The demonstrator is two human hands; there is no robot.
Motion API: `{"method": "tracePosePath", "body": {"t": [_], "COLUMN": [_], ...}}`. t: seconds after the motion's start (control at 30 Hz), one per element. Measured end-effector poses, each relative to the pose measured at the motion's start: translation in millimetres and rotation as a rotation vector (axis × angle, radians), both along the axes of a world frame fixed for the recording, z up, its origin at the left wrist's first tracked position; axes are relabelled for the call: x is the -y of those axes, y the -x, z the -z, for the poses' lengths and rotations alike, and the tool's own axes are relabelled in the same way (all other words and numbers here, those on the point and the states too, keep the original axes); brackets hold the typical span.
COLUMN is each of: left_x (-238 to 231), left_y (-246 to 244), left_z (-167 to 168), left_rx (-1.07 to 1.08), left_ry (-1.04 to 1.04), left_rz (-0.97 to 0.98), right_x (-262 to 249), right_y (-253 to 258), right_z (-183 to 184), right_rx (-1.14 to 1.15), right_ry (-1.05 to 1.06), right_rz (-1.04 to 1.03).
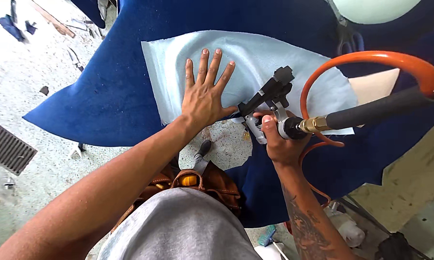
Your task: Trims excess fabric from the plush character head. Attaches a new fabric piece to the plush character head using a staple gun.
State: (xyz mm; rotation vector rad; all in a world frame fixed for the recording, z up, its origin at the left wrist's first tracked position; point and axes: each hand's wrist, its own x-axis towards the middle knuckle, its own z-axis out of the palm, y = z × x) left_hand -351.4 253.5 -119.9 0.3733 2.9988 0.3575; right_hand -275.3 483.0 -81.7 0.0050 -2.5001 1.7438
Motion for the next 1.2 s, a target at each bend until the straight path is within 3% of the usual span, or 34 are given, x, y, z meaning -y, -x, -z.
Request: {"method": "tracePosePath", "body": {"t": [0.13, 0.37, 0.53, 1.03, 1.2], "left_x": [2.5, 14.6, 36.1, 33.2, 85.3], "left_y": [3.0, 4.4, -22.6, -71.8, -86.6], "left_z": [0.3, -6.8, -3.7, -7.4, -21.2], "left_rx": [0.0, -0.03, -0.037, 0.019, -0.058], "left_ry": [0.005, 0.011, 0.031, 0.044, -0.163], "left_rz": [0.038, 0.124, 0.051, -0.074, 0.083], "right_x": [-0.9, -2.0, 6.3, -1.2, 0.6], "right_y": [8.2, 1.0, -10.9, -12.8, -9.9], "right_z": [6.7, -0.9, 6.3, 3.2, 5.7], "right_rx": [-0.11, -0.085, -0.084, -0.082, -0.094], "right_ry": [0.024, 0.043, 0.096, 0.126, 0.155], "right_rz": [-0.017, -0.058, -0.054, -0.035, -0.028]}}
